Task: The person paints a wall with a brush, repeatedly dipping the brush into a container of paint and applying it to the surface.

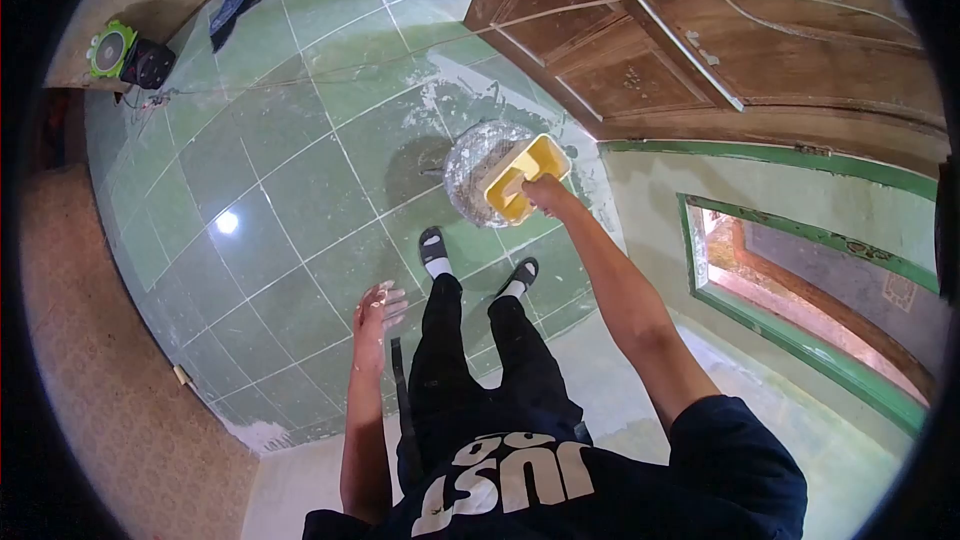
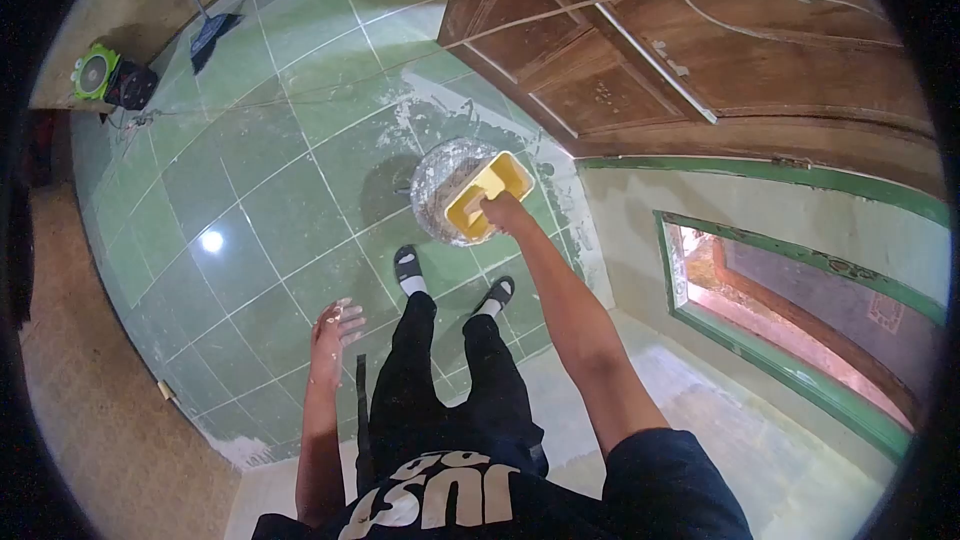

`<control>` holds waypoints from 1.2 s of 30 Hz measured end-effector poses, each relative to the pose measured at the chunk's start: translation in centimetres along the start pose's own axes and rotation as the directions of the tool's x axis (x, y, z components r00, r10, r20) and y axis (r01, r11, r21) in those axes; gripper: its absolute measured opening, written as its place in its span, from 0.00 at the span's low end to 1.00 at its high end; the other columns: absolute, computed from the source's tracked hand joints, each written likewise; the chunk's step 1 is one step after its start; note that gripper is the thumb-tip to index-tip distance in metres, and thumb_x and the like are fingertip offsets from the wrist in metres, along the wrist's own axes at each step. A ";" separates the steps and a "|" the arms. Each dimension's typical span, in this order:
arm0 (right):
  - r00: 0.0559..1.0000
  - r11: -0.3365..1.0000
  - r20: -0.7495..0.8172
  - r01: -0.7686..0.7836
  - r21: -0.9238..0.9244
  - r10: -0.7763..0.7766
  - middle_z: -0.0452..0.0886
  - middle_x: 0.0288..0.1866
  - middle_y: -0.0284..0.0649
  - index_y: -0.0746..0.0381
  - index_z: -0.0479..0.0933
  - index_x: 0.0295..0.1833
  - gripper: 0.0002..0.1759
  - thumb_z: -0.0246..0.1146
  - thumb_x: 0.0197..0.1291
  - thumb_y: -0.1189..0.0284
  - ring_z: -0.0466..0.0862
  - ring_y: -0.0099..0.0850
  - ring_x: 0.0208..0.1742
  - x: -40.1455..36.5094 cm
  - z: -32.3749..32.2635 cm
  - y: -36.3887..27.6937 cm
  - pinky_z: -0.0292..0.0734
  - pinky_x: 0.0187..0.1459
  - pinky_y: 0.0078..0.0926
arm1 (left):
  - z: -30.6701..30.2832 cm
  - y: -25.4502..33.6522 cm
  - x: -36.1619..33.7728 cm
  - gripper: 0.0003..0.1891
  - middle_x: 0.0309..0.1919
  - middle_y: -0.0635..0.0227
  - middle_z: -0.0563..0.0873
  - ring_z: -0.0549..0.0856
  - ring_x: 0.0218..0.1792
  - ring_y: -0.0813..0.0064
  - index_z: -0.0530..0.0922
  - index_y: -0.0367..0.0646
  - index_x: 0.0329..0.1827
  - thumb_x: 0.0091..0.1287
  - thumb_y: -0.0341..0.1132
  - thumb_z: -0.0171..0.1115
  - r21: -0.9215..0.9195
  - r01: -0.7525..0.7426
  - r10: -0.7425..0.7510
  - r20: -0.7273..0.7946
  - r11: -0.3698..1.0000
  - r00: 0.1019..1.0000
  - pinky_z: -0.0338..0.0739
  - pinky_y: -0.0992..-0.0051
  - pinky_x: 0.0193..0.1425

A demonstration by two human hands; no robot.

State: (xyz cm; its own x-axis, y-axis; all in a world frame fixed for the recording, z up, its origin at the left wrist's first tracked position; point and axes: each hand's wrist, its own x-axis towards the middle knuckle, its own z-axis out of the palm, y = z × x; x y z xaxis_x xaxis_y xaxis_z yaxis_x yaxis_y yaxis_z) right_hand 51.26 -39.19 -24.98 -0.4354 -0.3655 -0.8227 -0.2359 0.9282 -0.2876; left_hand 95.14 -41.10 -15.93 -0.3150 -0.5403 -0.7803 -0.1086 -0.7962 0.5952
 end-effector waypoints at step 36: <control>0.838 0.933 -0.411 0.328 -0.146 -0.359 0.80 0.53 0.61 0.56 0.63 0.61 0.13 0.47 0.78 0.63 0.80 0.66 0.49 -12.3 6.5 12.1 0.75 0.48 0.62 | 2.8 2.1 -0.1 0.25 0.53 0.60 0.86 0.85 0.52 0.68 0.76 0.41 0.66 0.76 0.50 0.54 0.108 -0.067 0.053 0.129 0.992 0.990 0.78 0.65 0.56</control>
State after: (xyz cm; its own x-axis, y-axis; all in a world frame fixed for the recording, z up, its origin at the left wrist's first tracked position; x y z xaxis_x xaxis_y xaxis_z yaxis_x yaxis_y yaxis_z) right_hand 59.40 -23.07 -21.54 -0.6373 -0.6675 -0.3850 -0.4894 0.7366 -0.4668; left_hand 92.33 -41.96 -14.09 -0.4395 -0.5421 -0.7162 -0.1881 -0.7241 0.6635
